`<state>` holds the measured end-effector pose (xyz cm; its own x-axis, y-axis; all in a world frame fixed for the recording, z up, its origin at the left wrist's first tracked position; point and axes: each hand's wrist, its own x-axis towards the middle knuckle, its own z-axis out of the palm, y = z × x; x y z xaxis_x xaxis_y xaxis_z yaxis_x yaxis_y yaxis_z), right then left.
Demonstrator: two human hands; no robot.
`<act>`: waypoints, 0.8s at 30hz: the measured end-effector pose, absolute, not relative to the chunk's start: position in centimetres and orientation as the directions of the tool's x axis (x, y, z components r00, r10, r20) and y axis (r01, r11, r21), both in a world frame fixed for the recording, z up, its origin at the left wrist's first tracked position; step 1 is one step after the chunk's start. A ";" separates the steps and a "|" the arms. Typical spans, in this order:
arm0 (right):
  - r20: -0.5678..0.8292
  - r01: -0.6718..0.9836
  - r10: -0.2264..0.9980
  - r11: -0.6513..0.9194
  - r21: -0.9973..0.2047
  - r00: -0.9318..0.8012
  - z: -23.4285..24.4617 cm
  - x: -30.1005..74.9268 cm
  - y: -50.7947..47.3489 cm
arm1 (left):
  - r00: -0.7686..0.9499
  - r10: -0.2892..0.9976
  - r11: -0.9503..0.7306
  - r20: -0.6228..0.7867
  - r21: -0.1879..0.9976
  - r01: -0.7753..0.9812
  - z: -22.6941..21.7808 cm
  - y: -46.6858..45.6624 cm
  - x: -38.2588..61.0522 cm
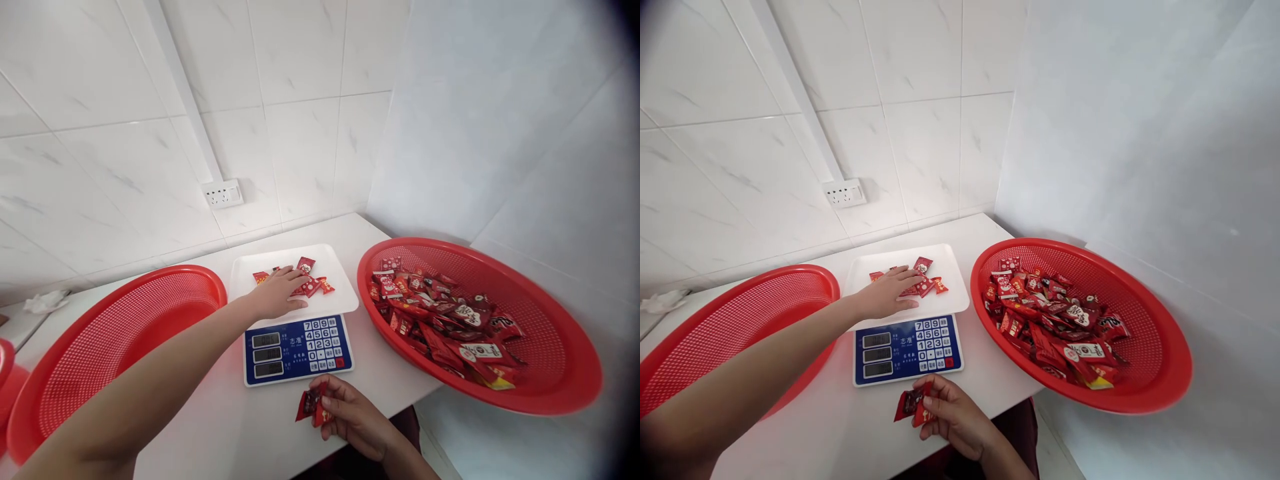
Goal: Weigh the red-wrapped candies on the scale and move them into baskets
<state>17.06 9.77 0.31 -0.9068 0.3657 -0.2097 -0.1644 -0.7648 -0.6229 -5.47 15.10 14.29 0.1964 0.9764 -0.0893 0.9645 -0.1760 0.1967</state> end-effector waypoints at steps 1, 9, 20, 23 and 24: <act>-0.209 -0.166 0.368 -0.762 -0.626 -0.906 0.3 17.1 9.8 | 0.222 0.972 -0.201 -0.081 0.216 0.956 14.5 15.1 -5.4; -0.220 -0.145 0.361 -0.754 -0.641 -0.906 0.3 17.1 9.8 | 0.111 0.993 -0.117 0.045 0.176 0.977 16.2 14.0 -8.3; -0.252 -0.123 0.364 -0.752 -0.648 -0.897 0.5 16.9 9.8 | 0.100 0.992 -0.102 -0.070 -0.032 0.994 14.1 12.4 -9.7; -0.261 -0.123 0.371 -0.752 -0.648 -0.891 0.2 17.0 9.8 | 0.053 0.997 -0.056 -0.061 -0.056 0.997 14.3 13.3 -9.0; -0.261 -0.124 0.373 -0.750 -0.649 -0.891 0.1 17.0 9.8 | 0.038 0.998 -0.041 -0.052 -0.056 0.998 14.3 13.6 -9.0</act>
